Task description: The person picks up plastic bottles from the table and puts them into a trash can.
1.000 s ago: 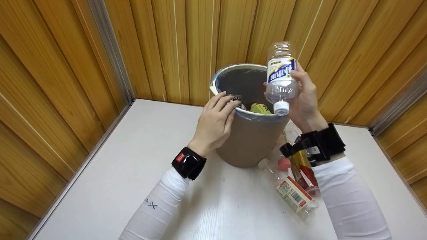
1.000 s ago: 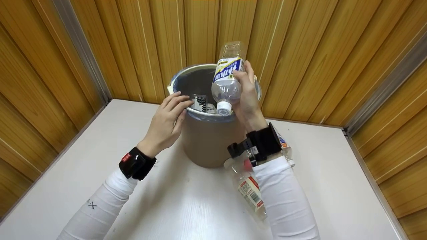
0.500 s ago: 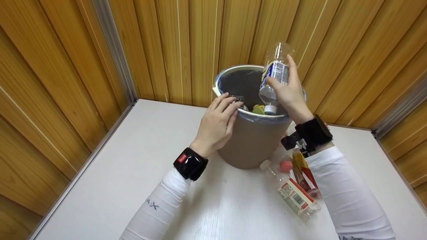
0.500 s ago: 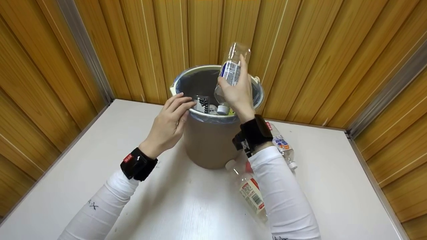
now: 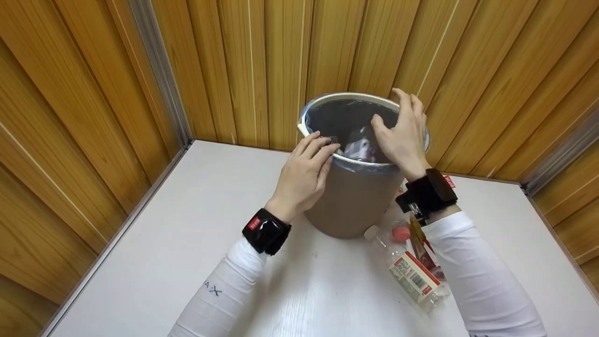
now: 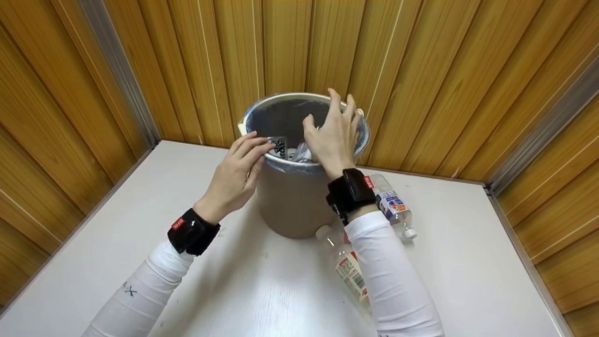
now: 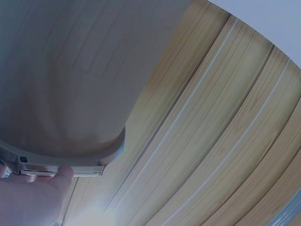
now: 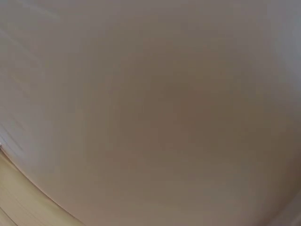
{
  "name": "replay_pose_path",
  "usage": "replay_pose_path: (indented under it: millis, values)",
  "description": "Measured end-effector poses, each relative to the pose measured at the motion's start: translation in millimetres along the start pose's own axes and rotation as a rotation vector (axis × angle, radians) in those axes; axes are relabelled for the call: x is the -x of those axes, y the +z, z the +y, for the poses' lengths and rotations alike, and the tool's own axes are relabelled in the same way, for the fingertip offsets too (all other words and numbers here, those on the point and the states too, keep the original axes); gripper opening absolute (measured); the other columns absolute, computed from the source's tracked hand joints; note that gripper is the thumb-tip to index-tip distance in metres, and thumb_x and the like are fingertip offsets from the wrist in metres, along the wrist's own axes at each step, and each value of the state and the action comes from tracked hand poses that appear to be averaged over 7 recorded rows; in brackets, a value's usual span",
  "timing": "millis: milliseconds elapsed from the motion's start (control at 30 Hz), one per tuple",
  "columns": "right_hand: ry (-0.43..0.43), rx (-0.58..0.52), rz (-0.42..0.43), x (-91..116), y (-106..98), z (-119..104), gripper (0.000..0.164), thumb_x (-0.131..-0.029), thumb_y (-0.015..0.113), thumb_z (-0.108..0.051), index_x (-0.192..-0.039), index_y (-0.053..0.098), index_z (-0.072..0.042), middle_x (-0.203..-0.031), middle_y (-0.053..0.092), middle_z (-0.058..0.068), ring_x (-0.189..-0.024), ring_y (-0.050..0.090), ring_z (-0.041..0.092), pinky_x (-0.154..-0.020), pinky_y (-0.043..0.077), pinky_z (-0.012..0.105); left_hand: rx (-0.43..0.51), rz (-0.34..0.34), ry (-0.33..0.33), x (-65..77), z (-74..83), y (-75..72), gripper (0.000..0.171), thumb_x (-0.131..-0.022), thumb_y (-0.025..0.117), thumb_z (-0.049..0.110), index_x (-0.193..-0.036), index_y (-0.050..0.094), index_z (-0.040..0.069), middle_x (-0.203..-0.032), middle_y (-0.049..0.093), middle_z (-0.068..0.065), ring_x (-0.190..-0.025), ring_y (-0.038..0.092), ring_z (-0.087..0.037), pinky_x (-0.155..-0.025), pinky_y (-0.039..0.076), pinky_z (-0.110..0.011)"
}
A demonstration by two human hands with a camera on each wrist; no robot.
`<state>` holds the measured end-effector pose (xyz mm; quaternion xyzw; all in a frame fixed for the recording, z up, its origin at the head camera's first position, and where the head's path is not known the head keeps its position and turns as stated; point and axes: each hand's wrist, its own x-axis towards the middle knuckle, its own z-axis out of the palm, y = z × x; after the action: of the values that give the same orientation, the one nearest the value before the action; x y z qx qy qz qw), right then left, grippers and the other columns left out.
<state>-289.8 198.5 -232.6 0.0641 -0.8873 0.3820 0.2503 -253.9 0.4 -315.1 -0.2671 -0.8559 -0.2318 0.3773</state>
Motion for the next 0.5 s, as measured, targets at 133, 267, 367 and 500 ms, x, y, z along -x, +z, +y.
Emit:
replay_pose_path:
  millis: [133,267,367,500]
  values:
    - [-0.059,-0.032,0.077,3,0,0,0.052,-0.084,0.056,-0.026,-0.134,0.045,-0.018,-0.135,0.044,0.01,-0.119,0.045,0.026,-0.098,0.036,0.044,0.004,0.003,-0.003,-0.5,-0.9,0.4,0.034,-0.1,0.035,0.028,-0.125,0.057,0.019,-0.129,0.055,-0.002,-0.135,0.037,-0.021,-0.114,0.028,-0.032]
    - [-0.109,-0.094,0.121,9,-1,3,0.043,-0.083,0.056,-0.019,-0.126,0.052,-0.015,-0.121,0.054,0.008,-0.106,0.051,0.019,-0.089,0.042,0.035,0.007,0.002,-0.013,-0.8,-0.9,0.8,0.035,-0.1,0.035,0.029,-0.128,0.055,0.02,-0.133,0.053,-0.002,-0.137,0.035,-0.021,-0.114,0.028,-0.033]
    - [-0.138,-0.174,0.15,17,-2,5,0.038,-0.083,0.055,-0.011,-0.121,0.056,-0.012,-0.117,0.057,0.005,-0.1,0.054,0.013,-0.086,0.047,0.027,-0.002,-0.005,-0.022,-0.3,0.8,-0.2,0.038,-0.1,0.034,0.03,-0.132,0.052,0.019,-0.138,0.049,-0.002,-0.138,0.032,-0.022,-0.115,0.026,-0.034]
    - [-0.181,-0.296,0.219,34,-3,7,0.031,-0.081,0.055,-0.001,-0.111,0.062,-0.008,-0.107,0.055,0.003,-0.084,0.056,0.009,-0.073,0.05,0.018,-0.013,0.016,-0.025,4.2,5.2,-0.9,0.04,-0.1,0.035,0.029,-0.136,0.048,0.019,-0.143,0.045,-0.003,-0.139,0.03,-0.024,-0.115,0.027,-0.037]
